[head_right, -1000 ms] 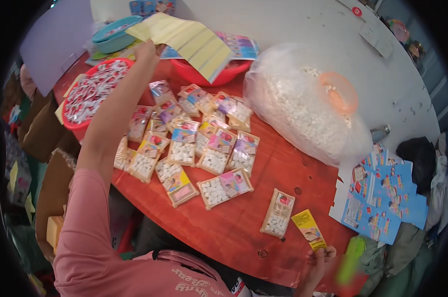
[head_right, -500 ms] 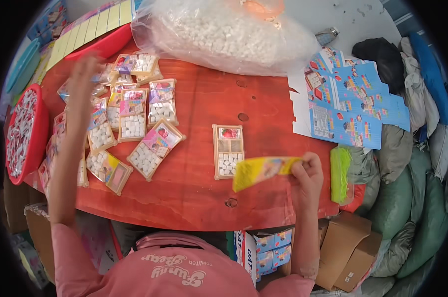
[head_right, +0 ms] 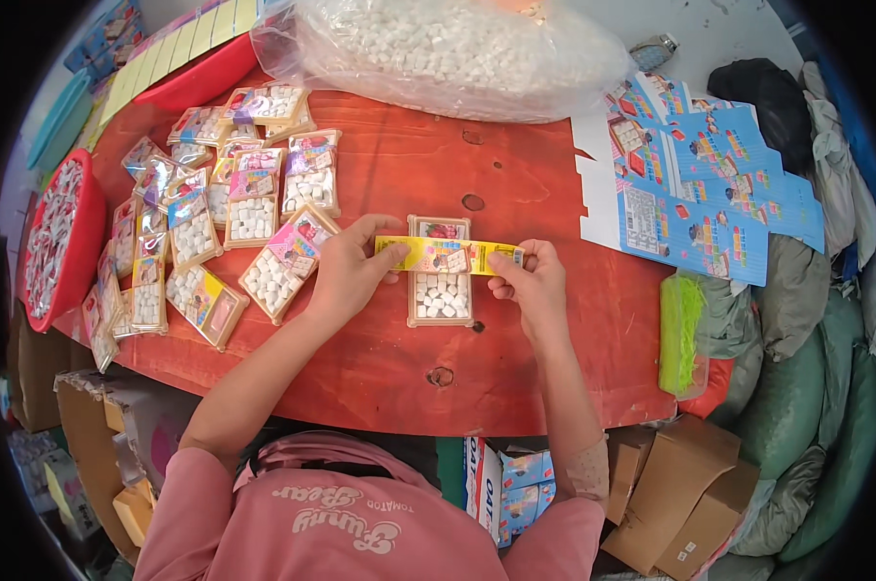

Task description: The person labels small packets by hand, wrapping stickers around them at a workstation.

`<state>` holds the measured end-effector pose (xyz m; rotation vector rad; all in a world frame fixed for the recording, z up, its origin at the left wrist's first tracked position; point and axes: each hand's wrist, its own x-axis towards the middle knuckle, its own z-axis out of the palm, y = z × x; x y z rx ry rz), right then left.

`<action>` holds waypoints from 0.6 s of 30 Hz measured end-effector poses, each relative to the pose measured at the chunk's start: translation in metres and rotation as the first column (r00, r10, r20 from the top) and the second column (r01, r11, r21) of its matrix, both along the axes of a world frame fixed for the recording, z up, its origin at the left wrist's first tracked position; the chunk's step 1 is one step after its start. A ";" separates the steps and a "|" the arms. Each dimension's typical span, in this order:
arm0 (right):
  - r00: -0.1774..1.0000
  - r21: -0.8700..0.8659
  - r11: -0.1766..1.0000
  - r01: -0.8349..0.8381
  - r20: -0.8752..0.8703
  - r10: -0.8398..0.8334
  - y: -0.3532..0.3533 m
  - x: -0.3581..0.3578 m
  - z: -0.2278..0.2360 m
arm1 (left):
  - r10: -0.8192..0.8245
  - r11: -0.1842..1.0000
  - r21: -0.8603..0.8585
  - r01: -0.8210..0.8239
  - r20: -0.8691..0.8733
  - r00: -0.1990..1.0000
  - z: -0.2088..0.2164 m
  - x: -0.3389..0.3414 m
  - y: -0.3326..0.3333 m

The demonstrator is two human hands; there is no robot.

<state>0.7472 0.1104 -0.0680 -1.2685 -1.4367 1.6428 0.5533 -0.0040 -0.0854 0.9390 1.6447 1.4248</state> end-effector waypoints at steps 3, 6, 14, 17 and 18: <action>0.998 0.025 1.000 -0.009 0.067 0.007 0.006 0.000 -0.008 | 0.000 0.997 -0.070 -0.007 -0.090 0.996 -0.005 -0.001 0.007; 0.994 0.058 0.998 -0.017 0.109 0.011 0.010 -0.002 -0.012 | 0.002 0.997 -0.071 -0.009 -0.102 0.995 -0.013 -0.002 0.011; 0.982 0.188 0.982 -0.027 0.188 -0.009 0.013 -0.004 -0.018 | -0.024 0.995 -0.098 0.006 -0.182 0.983 -0.018 -0.001 0.017; 0.896 0.299 0.948 -0.111 0.442 -0.035 0.004 -0.008 -0.014 | -0.028 0.998 -0.065 0.007 -0.328 0.944 -0.024 0.002 0.018; 0.861 0.349 0.924 -0.154 0.506 -0.048 0.002 -0.011 -0.014 | -0.008 1.000 -0.014 0.003 -0.402 0.916 -0.024 0.001 0.015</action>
